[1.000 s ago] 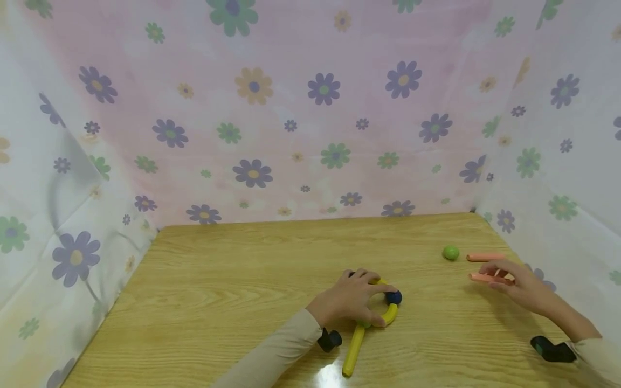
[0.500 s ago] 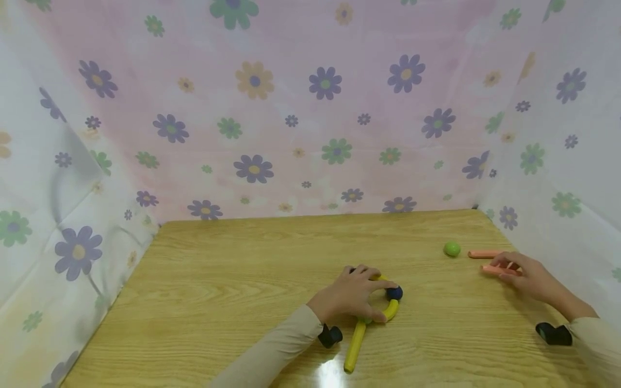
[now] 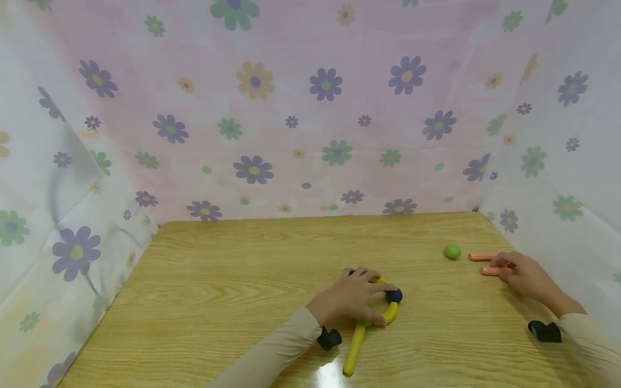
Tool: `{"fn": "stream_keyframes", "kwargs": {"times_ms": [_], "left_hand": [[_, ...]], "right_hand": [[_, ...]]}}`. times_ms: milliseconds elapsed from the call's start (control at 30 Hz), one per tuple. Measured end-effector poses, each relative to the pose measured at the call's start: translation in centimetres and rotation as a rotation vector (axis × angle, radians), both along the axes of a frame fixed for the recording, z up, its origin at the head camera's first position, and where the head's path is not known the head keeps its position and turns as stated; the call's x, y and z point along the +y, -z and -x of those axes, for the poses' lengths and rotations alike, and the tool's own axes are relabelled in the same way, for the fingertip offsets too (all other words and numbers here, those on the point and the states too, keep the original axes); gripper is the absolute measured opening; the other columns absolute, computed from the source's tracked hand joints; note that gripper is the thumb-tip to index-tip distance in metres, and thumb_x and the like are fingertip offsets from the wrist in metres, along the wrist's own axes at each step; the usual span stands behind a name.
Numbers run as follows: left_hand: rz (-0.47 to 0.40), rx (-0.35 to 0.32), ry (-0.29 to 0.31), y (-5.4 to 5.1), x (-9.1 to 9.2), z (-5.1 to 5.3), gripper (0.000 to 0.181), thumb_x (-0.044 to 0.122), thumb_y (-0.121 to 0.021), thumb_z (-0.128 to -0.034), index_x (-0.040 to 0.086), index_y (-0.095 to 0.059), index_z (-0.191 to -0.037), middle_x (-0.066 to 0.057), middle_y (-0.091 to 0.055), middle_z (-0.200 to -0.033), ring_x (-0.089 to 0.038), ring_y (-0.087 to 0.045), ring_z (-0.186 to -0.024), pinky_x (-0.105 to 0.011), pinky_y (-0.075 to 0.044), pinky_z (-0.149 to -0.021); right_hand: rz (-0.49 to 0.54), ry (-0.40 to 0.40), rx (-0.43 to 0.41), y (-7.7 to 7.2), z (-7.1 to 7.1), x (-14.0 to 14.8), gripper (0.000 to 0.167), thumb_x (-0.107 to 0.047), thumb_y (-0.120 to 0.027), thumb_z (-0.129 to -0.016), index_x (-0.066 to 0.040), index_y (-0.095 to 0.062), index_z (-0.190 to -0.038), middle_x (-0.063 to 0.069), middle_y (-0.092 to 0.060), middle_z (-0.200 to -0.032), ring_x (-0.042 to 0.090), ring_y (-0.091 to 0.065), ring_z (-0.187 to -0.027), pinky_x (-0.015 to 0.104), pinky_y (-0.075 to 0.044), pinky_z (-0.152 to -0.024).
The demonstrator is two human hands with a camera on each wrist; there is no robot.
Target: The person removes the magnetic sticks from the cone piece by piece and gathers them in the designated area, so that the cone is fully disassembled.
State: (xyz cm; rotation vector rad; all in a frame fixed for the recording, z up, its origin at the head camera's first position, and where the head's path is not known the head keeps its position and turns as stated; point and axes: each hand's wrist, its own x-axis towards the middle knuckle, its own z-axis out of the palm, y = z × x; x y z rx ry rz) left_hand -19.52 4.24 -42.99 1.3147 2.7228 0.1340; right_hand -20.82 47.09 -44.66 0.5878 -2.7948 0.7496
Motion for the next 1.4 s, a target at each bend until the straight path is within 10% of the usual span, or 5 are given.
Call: {"fn": "stream_keyframes", "kwargs": {"times_ms": [233,767,1000,1200,1400], "left_hand": [[-0.004,0.019,0.0,0.2,-0.1,0.1,0.072,0.071,-0.054,-0.0791,0.05,-0.03,-0.144,0.006,-0.038,-0.143,-0.016,-0.034,-0.131,-0.043,-0.034,-0.099],[0.01,0.097,-0.076,0.1,0.7,-0.7,0.072,0.076,-0.051,-0.077,0.044,-0.04,-0.14,0.006,-0.043,-0.138,-0.015,-0.041,-0.124,-0.043,-0.038,-0.095],[0.008,0.122,-0.127,0.5,1.0,-1.1,0.073,0.076,-0.05,-0.0774,0.041,-0.04,-0.141,0.003,-0.045,-0.134,-0.017,-0.043,-0.121,-0.045,-0.039,-0.094],[0.016,0.177,-0.245,0.4,1.4,-1.3,0.082,0.08,-0.053,-0.0715,0.037,-0.042,-0.14,0.0,-0.05,-0.124,-0.018,-0.047,-0.109,-0.04,-0.043,-0.081],[0.121,0.203,-0.376,-0.5,1.6,-1.3,0.093,0.089,-0.048,-0.0631,0.036,-0.041,-0.14,-0.002,-0.052,-0.119,-0.017,-0.051,-0.098,-0.031,-0.042,-0.057]], "right_hand": [[-0.058,0.051,0.0,-0.1,0.1,0.0,0.02,0.011,-0.06,-0.084,-0.009,-0.067,-0.084,0.03,-0.062,-0.106,0.005,-0.04,-0.059,0.026,-0.027,-0.043],[-0.076,0.084,0.022,-0.1,0.1,0.0,0.019,0.014,-0.06,-0.08,-0.002,-0.068,-0.086,0.036,-0.06,-0.103,0.006,-0.049,-0.064,0.026,-0.027,-0.043],[-0.088,0.096,0.04,0.1,0.3,-0.2,0.022,0.015,-0.064,-0.077,-0.006,-0.069,-0.081,0.031,-0.063,-0.098,0.036,-0.058,-0.078,0.027,-0.034,-0.05],[-0.052,0.114,0.008,-0.8,-0.3,-0.7,0.008,0.002,-0.067,-0.084,-0.002,-0.071,-0.089,0.034,-0.06,-0.104,0.051,-0.053,-0.093,0.055,-0.045,-0.063],[0.011,0.091,0.001,-2.6,-1.4,-2.9,0.011,-0.015,-0.069,-0.088,-0.012,-0.071,-0.098,0.009,-0.067,-0.113,0.014,-0.058,-0.095,0.039,-0.051,-0.068]]}}
